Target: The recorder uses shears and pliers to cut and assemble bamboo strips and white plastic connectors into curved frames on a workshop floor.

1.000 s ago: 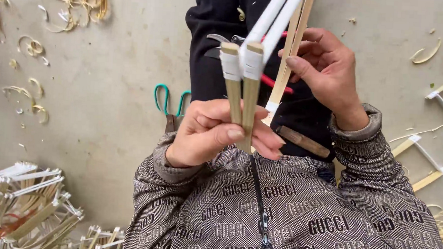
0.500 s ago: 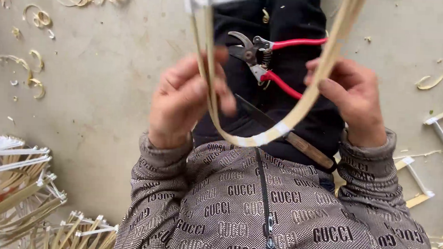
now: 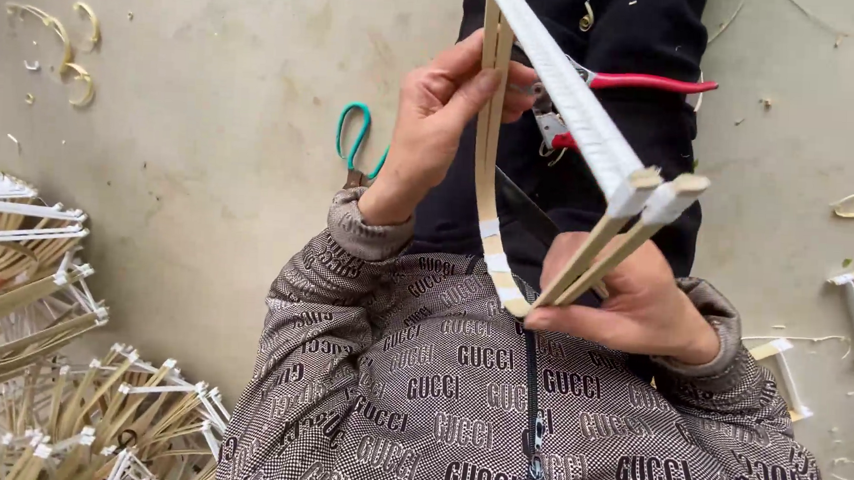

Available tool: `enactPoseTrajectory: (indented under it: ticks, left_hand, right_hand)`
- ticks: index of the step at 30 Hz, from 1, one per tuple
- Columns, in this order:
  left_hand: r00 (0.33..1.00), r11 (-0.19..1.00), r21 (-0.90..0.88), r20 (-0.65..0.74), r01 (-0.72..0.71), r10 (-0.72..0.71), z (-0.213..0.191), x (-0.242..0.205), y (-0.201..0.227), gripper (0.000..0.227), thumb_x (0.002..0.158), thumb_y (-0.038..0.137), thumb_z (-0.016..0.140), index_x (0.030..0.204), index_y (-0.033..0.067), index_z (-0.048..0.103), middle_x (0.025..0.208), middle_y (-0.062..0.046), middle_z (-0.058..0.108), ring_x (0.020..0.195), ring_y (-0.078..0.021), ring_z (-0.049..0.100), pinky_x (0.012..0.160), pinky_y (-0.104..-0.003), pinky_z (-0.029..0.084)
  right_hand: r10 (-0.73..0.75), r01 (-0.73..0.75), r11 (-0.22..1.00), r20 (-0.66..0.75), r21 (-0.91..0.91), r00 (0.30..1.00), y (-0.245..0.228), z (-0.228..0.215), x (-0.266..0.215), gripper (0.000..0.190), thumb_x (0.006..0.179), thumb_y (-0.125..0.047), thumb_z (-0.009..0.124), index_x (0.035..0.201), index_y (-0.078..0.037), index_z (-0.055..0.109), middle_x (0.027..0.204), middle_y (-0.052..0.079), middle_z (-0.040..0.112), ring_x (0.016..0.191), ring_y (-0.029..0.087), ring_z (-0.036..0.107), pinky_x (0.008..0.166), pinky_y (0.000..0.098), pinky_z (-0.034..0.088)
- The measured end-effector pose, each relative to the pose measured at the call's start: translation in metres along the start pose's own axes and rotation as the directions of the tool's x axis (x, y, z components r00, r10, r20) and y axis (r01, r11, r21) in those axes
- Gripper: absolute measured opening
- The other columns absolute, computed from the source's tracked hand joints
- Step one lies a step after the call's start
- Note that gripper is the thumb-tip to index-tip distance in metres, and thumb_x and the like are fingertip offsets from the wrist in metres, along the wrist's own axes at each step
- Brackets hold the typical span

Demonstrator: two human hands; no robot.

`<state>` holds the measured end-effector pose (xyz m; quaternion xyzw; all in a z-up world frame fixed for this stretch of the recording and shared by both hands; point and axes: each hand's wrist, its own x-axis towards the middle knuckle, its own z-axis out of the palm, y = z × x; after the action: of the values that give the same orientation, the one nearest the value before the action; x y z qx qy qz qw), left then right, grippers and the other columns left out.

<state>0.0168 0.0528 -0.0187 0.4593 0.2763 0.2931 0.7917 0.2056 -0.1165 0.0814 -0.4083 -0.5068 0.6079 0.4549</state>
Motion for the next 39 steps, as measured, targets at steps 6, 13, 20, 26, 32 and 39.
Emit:
enactPoseTrajectory:
  ticks: [6, 13, 20, 26, 32, 39]
  left_hand:
    - [0.968, 0.974, -0.028, -0.123, -0.223, 0.218, 0.021, 0.005, 0.003, 0.038, 0.116, 0.015, 0.052, 0.152, 0.0051, 0.047, 0.13, -0.007, 0.071, 0.107, -0.0094, 0.07, 0.094, -0.025, 0.059]
    - [0.957, 0.984, 0.059, -0.23, -0.17, 0.179, 0.018, -0.005, -0.003, 0.032, 0.112, 0.011, 0.055, 0.142, -0.0009, 0.059, 0.094, -0.001, 0.069, 0.075, -0.0011, 0.049, 0.067, -0.016, 0.038]
    - [0.993, 0.988, 0.139, -0.09, -0.06, 0.073, 0.017, -0.037, -0.013, 0.027, 0.116, 0.019, 0.055, 0.131, -0.0018, 0.065, 0.093, 0.006, 0.063, 0.082, -0.0018, 0.053, 0.076, -0.018, 0.047]
    - [0.998, 0.982, 0.182, -0.061, 0.045, -0.034, 0.018, -0.06, -0.009, 0.026, 0.113, 0.02, 0.058, 0.12, -0.0019, 0.069, 0.088, 0.007, 0.059, 0.078, -0.001, 0.047, 0.069, -0.019, 0.042]
    - [0.999, 0.946, 0.321, -0.011, 0.045, -0.044, 0.026, -0.062, 0.007, 0.022, 0.11, 0.017, 0.059, 0.118, -0.0005, 0.071, 0.079, 0.008, 0.056, 0.072, 0.0004, 0.044, 0.063, -0.019, 0.039]
    - [1.0, 0.912, 0.409, -0.023, 0.002, 0.008, 0.038, -0.061, 0.001, 0.019, 0.109, 0.014, 0.059, 0.118, 0.0001, 0.071, 0.081, 0.002, 0.067, 0.075, -0.0005, 0.053, 0.067, -0.022, 0.047]
  right_hand:
    - [0.022, -0.019, 0.994, 0.032, -0.109, 0.999, 0.011, 0.028, 0.019, 0.02, 0.083, -0.013, 0.087, 0.086, -0.006, 0.068, 0.076, 0.0, 0.067, 0.065, 0.009, 0.065, 0.057, 0.0255, 0.048]
    - [0.041, 0.051, 0.883, 0.185, -0.467, 0.982, 0.017, -0.004, 0.04, 0.061, 0.074, -0.031, 0.088, 0.121, -0.002, 0.062, 0.113, 0.013, 0.067, 0.104, 0.029, 0.066, 0.09, 0.0393, 0.053]
    - [0.022, -0.171, 0.013, -0.17, -0.985, 0.985, 0.084, -0.043, 0.05, 0.104, 0.072, -0.039, 0.091, 0.148, 0.014, 0.043, 0.155, 0.028, 0.045, 0.149, 0.046, 0.03, 0.117, 0.0679, 0.02]
    - [0.017, -0.304, 0.426, -0.329, -0.852, 0.944, 0.071, -0.062, 0.033, 0.062, 0.088, -0.011, 0.074, 0.141, 0.003, 0.045, 0.139, 0.018, 0.053, 0.136, 0.033, 0.045, 0.115, 0.0537, 0.031]
    - [-0.126, -0.226, 0.799, -0.522, -0.557, 0.844, 0.013, -0.056, -0.003, 0.021, 0.108, -0.001, 0.057, 0.124, 0.001, 0.044, 0.11, 0.01, 0.058, 0.098, 0.016, 0.061, 0.081, 0.0301, 0.055]
    - [-0.259, -0.096, 0.198, -0.146, -0.975, 0.955, 0.006, -0.033, 0.02, 0.042, 0.086, -0.008, 0.075, 0.122, 0.006, 0.058, 0.107, 0.018, 0.059, 0.102, 0.032, 0.056, 0.088, 0.0462, 0.043]
